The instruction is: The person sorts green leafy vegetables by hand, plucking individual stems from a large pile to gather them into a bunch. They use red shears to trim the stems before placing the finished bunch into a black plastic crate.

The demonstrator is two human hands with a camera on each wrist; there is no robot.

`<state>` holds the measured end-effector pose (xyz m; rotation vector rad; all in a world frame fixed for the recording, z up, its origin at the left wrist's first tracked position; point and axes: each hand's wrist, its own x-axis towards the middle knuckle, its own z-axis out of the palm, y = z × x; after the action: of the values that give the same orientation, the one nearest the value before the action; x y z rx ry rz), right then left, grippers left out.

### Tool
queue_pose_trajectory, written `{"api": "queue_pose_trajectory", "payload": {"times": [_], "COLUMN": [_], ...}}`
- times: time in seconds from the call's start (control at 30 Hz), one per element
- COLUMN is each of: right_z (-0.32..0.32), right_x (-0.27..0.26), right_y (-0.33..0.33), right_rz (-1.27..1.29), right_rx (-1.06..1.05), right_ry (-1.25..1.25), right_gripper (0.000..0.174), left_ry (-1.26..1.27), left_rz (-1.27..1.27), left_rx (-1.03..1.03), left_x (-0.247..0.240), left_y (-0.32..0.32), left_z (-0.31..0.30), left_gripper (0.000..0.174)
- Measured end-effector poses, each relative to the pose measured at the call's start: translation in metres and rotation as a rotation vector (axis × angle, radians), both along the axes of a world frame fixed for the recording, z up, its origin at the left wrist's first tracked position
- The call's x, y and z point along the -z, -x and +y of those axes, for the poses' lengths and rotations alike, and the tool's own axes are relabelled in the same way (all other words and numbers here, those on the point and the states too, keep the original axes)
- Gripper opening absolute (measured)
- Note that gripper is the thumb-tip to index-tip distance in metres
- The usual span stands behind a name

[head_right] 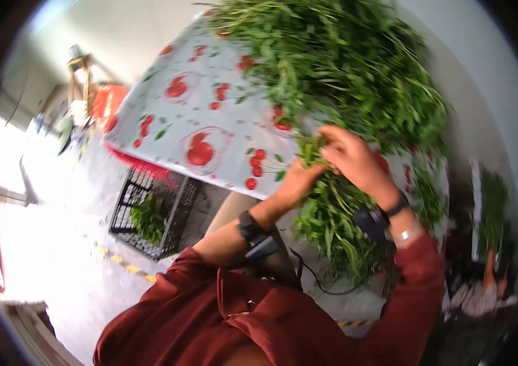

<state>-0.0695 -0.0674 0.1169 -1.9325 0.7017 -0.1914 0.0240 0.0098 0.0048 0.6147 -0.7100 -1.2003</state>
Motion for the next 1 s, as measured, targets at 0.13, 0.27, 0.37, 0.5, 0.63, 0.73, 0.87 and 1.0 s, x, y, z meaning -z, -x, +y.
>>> {"api": "queue_pose_trajectory", "payload": {"times": [0.13,0.27,0.37,0.5,0.63,0.73,0.87,1.0], "right_z": [0.032,0.063,0.082,0.1,0.111,0.104,0.089,0.092], "right_x": [-0.005,0.0,0.018,0.05,0.076,0.099,0.129,0.138], "right_y": [0.025,0.072,0.113,0.153,0.169,0.165,0.153,0.142], "right_rz": [-0.046,-0.014,-0.072,-0.11,-0.174,-0.257,-0.239,-0.142], "right_rx": [0.081,0.248,0.453,0.683,0.793,0.81,0.863,0.966], "right_ry": [0.381,0.62,0.664,0.619,0.543,0.628,0.813,1.009], "right_gripper": [0.046,0.047,0.045,0.041,0.04,0.037,0.03,0.024], "left_ry": [-0.024,-0.085,-0.085,-0.103,-0.198,-0.068,-0.036,-0.089], "left_rz": [0.214,0.318,0.395,0.05,0.021,-0.563,-0.153,-0.294], "left_rx": [-0.096,-0.118,-0.152,-0.391,-0.396,-0.586,-0.432,-0.428], "left_x": [0.009,0.018,0.018,0.012,-0.01,0.029,0.013,0.023], "left_y": [0.006,0.005,0.004,-0.015,-0.045,-0.08,-0.082,-0.083], "left_z": [-0.005,-0.013,-0.017,-0.02,-0.012,-0.02,-0.008,-0.001], "left_gripper": [0.015,0.01,0.008,0.012,0.033,0.031,0.031,0.033]}}
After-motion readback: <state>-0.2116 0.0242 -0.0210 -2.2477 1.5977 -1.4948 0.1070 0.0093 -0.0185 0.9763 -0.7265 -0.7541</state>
